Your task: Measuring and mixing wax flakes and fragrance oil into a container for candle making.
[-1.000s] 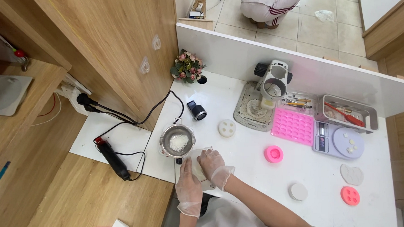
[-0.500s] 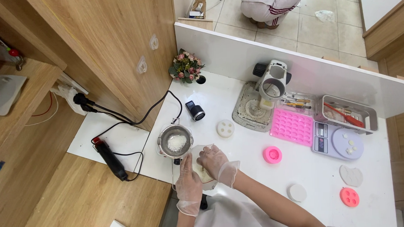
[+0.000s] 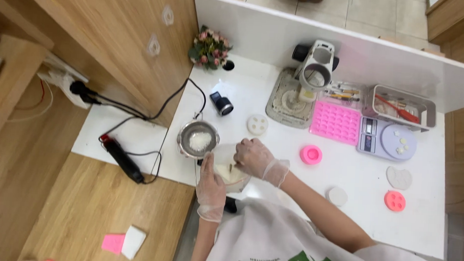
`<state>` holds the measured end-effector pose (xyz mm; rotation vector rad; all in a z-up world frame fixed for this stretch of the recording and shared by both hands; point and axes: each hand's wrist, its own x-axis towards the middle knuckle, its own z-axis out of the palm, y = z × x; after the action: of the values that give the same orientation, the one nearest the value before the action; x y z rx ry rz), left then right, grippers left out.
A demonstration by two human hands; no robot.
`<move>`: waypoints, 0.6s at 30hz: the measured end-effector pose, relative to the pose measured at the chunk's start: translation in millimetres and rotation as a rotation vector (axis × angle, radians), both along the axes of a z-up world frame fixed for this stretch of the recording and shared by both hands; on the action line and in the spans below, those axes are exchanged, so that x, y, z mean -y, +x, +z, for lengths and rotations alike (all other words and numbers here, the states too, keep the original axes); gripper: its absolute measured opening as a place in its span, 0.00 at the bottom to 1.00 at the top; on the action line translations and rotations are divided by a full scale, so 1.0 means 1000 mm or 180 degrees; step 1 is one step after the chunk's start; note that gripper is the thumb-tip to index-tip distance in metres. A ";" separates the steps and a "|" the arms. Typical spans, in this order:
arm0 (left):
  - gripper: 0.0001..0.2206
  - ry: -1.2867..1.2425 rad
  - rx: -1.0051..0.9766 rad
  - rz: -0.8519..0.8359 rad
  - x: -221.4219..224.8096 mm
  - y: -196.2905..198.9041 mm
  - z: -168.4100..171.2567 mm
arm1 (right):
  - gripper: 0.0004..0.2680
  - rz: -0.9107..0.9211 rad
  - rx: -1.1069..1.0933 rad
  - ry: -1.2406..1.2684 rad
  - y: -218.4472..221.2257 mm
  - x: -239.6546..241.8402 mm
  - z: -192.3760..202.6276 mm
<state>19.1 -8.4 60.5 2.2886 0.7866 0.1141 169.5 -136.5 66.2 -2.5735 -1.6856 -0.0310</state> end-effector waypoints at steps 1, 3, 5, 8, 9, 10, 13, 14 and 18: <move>0.31 -0.0052 -0.0087 0.0047 0.001 -0.001 0.004 | 0.07 0.0047 -0.0087 -0.0052 0.003 0.005 0.003; 0.30 -0.0100 0.0009 -0.0021 0.001 -0.003 0.009 | 0.08 -0.0151 0.0032 -0.0124 0.011 0.011 0.008; 0.29 -0.0186 0.0025 0.0039 0.005 -0.003 0.013 | 0.07 -0.0127 -0.0068 0.0014 0.014 0.018 0.013; 0.29 -0.0291 0.0212 0.0097 0.005 -0.007 0.013 | 0.06 -0.0228 -0.0091 0.0254 0.005 0.011 0.020; 0.29 -0.0363 0.0391 0.0084 0.006 -0.002 0.013 | 0.06 -0.0351 0.0003 0.0311 0.005 0.009 0.024; 0.29 -0.0365 0.0365 0.0123 0.005 -0.004 0.009 | 0.06 -0.0315 -0.0027 0.0304 -0.004 0.003 0.024; 0.31 -0.0410 0.0320 0.0057 0.005 -0.005 0.002 | 0.11 -0.0343 0.0097 0.0128 -0.019 -0.012 0.020; 0.32 -0.0433 0.0350 -0.0011 0.005 -0.006 0.002 | 0.12 -0.0323 -0.0045 -0.0506 -0.019 -0.017 0.016; 0.35 -0.0341 0.0137 -0.0227 0.010 -0.011 0.006 | 0.08 -0.0355 -0.0113 -0.0870 -0.016 -0.018 -0.044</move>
<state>8.0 -18.4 66.8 2.2028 0.6722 0.0863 153.3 -118.4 22.5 -2.8404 -1.6343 0.2558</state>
